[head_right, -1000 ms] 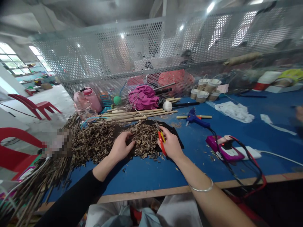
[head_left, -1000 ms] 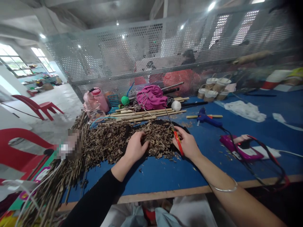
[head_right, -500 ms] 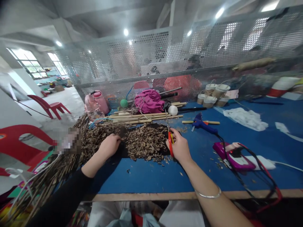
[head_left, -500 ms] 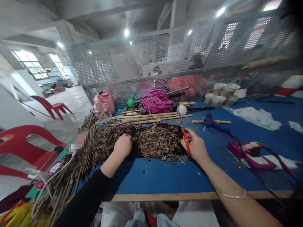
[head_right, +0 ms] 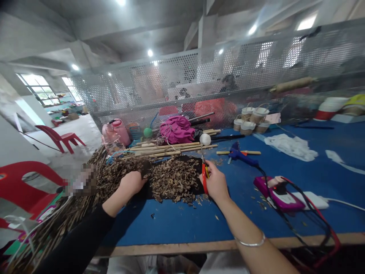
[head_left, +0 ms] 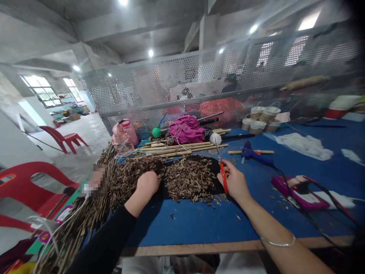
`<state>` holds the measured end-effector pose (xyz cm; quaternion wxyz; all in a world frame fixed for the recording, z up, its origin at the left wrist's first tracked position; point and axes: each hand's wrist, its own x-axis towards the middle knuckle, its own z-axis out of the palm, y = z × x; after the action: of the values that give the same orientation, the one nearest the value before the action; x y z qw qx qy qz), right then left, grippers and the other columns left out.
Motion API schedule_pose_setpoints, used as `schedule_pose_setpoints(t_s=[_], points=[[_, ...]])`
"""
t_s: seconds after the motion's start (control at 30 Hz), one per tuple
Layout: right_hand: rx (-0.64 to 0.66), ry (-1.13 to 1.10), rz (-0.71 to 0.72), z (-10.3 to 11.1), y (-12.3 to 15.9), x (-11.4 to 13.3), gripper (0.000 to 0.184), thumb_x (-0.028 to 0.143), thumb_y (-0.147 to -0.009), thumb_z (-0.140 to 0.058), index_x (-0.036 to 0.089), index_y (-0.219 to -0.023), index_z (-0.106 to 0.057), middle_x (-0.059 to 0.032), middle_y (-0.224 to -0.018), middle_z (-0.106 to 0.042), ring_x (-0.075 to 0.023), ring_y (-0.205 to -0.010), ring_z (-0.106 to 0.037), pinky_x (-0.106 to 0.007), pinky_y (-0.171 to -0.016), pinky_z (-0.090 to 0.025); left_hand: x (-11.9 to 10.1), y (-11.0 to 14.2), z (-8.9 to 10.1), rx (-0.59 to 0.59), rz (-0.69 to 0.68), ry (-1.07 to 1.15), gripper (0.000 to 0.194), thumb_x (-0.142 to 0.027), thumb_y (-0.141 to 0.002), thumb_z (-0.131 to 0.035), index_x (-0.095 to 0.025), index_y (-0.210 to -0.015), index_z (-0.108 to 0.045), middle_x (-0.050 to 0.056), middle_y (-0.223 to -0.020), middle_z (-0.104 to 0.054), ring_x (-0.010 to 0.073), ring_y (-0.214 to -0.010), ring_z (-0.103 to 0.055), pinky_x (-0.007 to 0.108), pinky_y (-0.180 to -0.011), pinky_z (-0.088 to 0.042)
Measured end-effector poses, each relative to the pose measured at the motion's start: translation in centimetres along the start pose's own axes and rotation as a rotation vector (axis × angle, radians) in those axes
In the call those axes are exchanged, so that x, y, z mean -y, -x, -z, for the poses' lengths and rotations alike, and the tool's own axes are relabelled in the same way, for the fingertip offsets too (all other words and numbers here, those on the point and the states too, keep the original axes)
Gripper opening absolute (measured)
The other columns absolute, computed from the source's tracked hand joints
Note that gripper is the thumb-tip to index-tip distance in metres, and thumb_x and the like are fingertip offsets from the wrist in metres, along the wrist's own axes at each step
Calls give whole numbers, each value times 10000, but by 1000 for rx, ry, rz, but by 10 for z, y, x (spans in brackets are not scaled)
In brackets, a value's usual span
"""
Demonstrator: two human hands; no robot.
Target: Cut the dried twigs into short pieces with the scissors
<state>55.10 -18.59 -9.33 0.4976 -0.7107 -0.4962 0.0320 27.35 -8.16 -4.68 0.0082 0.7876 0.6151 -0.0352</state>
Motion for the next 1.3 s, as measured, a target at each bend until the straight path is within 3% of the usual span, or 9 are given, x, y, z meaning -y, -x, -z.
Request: schedule_pose_setpoints(t_s=[0.23, 0.5, 0.73, 0.87, 1.0, 1.07, 1.17, 1.23, 1.3], points=[[15, -11, -59, -3, -2, -10, 557, 251, -625, -511, 96, -1159, -542, -66, -796, -659, -166, -650, -604, -269, -632, -470, 1, -5, -11, 36, -17, 41, 265, -231, -772, -466, -101, -880, -670, 203, -938, -670, 270, -899, -646, 326, -744, -497], [3, -6, -58, -1, -2, -5, 546, 248, -613, -497, 96, -1133, -562, -52, -723, -653, -166, -597, -585, -276, -599, -464, 11, -5, -10, -59, 83, 36, 333, -371, -808, -488, -95, -889, -657, 217, -945, -663, 289, -873, -650, 361, -719, -505], [9, 0, -75, -3, -3, -9, 565, 264, -618, -499, 84, -1152, -547, -61, -742, -649, -171, -621, -596, -277, -619, -472, 5, -1, -10, -79, 20, 57, 240, -269, -784, -476, -138, -852, -665, 172, -903, -679, 288, -855, -652, 383, -713, -509], [14, 16, -49, -3, -1, -10, 552, 259, -638, -488, 90, -1160, -539, -54, -746, -644, -158, -601, -582, -267, -603, -463, 18, 3, -6, -40, 48, 8, 241, -192, -755, -466, -111, -855, -669, 198, -933, -670, 299, -861, -652, 391, -719, -508], [35, 0, -41, -1, 1, -2, 529, 247, -640, -490, 109, -1147, -550, -34, -721, -637, -144, -576, -562, -251, -576, -453, 28, 1, 5, -25, 59, -43, 238, -239, -758, -495, -107, -869, -658, 201, -937, -666, 310, -866, -649, 397, -728, -506], [49, -16, -51, 1, 2, 3, 536, 244, -633, -488, 109, -1148, -550, -24, -704, -629, -139, -569, -557, -242, -565, -448, 21, -6, 16, -85, 58, -49, 266, -281, -781, -484, -112, -917, -638, 189, -933, -668, 302, -852, -652, 394, -720, -507], [39, -30, -66, 2, 2, 6, 546, 253, -625, -488, 94, -1143, -553, -18, -682, -618, -137, -560, -547, -238, -558, -447, -11, -28, 35, -163, -65, -51, 323, -277, -851, -371, -109, -961, -624, 189, -948, -665, 281, -862, -650, 381, -743, -498], [23, -32, -70, 3, 1, 6, 546, 254, -622, -492, 91, -1140, -556, -20, -683, -617, -134, -550, -538, -240, -558, -450, -43, -51, 43, -81, -285, -91, 359, -232, -868, -326, -80, -954, -640, 216, -978, -654, 288, -917, -633, 376, -784, -481], [14, -33, -71, 2, 1, 2, 549, 243, -622, -498, 98, -1149, -551, -20, -699, -621, -127, -539, -530, -240, -557, -452, -75, -76, 45, -21, -400, -97, 308, -216, -842, -396, -89, -933, -661, 199, -992, -659, 271, -947, -624, 334, -820, -468]])
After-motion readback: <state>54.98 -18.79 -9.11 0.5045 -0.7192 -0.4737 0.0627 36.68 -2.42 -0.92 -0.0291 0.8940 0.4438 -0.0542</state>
